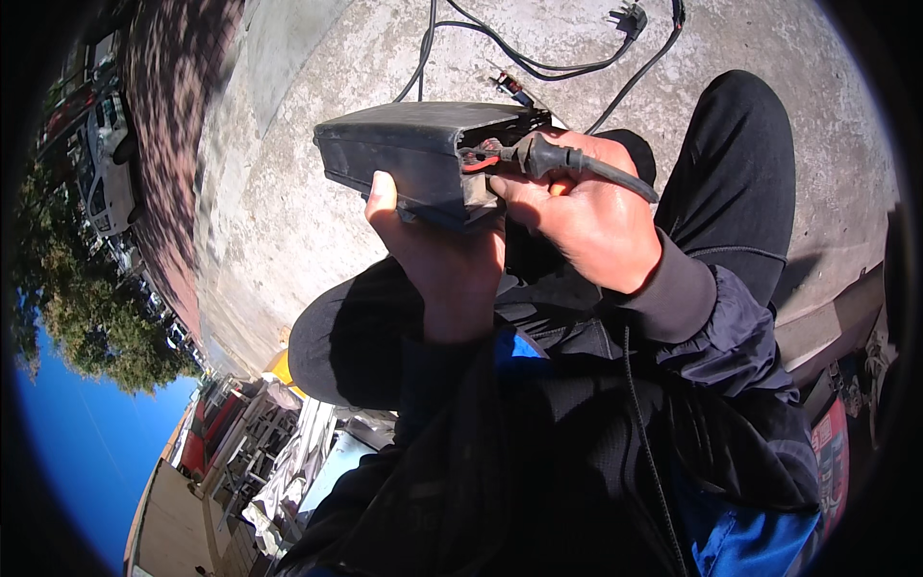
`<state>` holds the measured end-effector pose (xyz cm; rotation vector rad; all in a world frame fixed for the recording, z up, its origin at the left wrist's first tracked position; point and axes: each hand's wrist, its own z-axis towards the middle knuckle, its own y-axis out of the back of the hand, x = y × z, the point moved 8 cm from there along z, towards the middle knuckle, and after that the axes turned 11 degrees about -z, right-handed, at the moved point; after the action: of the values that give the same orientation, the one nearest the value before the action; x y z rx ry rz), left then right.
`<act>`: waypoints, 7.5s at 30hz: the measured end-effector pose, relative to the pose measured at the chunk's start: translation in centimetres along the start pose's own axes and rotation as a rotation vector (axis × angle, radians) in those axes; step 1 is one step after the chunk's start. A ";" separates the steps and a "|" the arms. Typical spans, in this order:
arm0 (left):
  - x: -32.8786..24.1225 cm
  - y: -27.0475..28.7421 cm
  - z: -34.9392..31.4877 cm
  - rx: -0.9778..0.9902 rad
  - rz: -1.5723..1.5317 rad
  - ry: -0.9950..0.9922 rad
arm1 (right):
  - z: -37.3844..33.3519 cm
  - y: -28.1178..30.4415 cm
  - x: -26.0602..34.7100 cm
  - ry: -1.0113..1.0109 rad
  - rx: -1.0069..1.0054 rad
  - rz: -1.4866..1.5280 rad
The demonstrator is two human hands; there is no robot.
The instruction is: The person sits on the ground and uses a screwdriver to remove screws from a black electronic device with a fan. They open the casing, disconnect internal wires, and remove the metal cover to expose the internal components.
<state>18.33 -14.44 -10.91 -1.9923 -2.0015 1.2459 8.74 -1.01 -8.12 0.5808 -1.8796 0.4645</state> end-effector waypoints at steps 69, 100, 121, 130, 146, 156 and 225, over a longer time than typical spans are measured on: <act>2.0 -1.3 -0.5 0.073 -0.104 0.126 | 0.0 7.9 4.9 0.369 -0.120 -0.075; 1.0 -2.1 -1.0 0.202 0.074 -0.025 | -0.4 3.9 3.0 0.267 0.045 -0.354; 1.1 -0.4 -0.4 0.005 -0.154 0.006 | -0.2 2.4 1.2 0.074 0.216 -0.357; 1.3 0.0 -0.3 -0.036 -0.189 0.045 | -0.2 2.1 1.4 0.113 0.154 -0.308; 1.3 -0.3 -0.4 0.050 -0.180 0.084 | 0.0 2.0 1.1 0.129 0.123 -0.351; 0.8 -0.5 -0.2 0.070 -0.185 0.030 | -0.1 2.1 0.9 0.085 0.180 -0.348; 1.1 0.3 0.0 -0.096 -0.030 0.071 | -0.3 -1.7 0.8 -0.214 0.452 0.459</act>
<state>18.35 -13.51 -11.60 -2.0098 -2.0869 1.0761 9.72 -2.39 -7.20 0.5004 -2.1287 1.1881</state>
